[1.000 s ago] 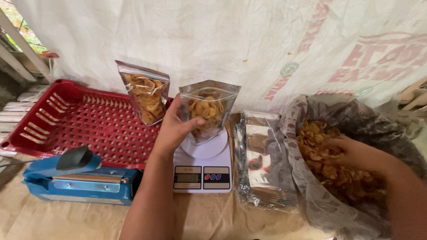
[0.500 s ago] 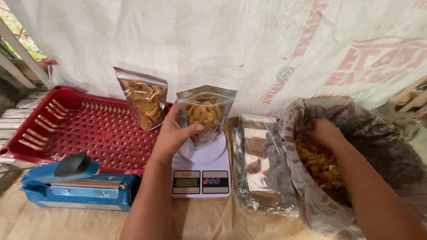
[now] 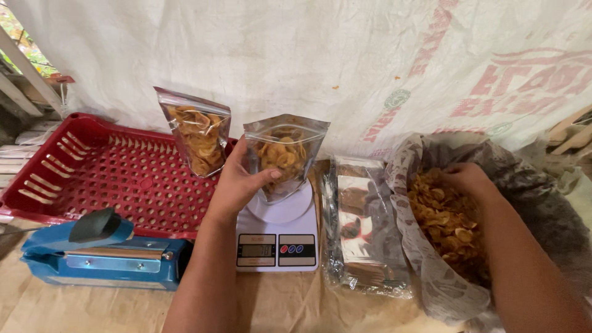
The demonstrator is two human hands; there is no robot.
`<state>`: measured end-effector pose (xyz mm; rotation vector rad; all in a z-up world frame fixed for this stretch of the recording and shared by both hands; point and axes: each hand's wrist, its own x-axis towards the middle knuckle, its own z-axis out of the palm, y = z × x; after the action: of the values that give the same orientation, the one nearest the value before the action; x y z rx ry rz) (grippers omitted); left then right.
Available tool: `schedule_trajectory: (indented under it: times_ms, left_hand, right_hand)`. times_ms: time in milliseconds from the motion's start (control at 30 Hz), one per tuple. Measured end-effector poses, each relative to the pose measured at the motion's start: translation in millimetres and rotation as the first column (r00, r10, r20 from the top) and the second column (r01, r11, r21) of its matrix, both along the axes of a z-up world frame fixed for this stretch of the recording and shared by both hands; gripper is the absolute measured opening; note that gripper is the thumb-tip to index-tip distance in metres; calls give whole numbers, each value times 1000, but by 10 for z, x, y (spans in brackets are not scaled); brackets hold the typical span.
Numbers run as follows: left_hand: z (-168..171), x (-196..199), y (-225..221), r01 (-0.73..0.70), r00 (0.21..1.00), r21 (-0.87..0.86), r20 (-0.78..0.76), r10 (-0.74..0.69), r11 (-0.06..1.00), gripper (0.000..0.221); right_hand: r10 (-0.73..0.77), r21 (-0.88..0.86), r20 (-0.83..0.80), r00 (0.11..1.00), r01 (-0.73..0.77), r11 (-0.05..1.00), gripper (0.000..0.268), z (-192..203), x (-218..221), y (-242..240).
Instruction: The person picks up chips by hand from a large plastic-lined bag and puts them into a small silver pouch, then places the pouch onto a digital scale.
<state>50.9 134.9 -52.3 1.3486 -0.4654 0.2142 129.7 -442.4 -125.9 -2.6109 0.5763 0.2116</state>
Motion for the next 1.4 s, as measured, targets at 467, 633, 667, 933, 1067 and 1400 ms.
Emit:
schedule_trajectory:
  times_ms: [467, 633, 667, 933, 1067, 1400]
  left_hand:
    - [64, -33, -23, 4, 998, 7, -58, -3, 1000, 84]
    - [102, -65, -24, -1, 1000, 5, -28, 2, 1000, 82]
    - [106, -70, -27, 9, 999, -15, -53, -10, 1000, 82]
    - [107, -64, -29, 47, 999, -33, -12, -48, 998, 73]
    - [103, -72, -39, 31, 999, -22, -40, -32, 999, 75]
    - [-114, 34, 12, -109, 993, 64, -35, 112, 992, 76]
  right_hand:
    - [-144, 390, 377, 915, -15, 921, 36, 1033, -468, 718]
    - [105, 392, 571, 814, -383, 836, 25, 1900, -833, 1918]
    - [177, 324, 604, 777, -442, 837, 23, 2036, -896, 2158]
    - [705, -263, 589, 394, -732, 629, 23, 2610, -1027, 3489]
    - [776, -400, 533, 337, -708, 582, 28, 2654, -1046, 3659]
    - [517, -85, 577, 632, -583, 808, 35, 2508, -820, 2708]
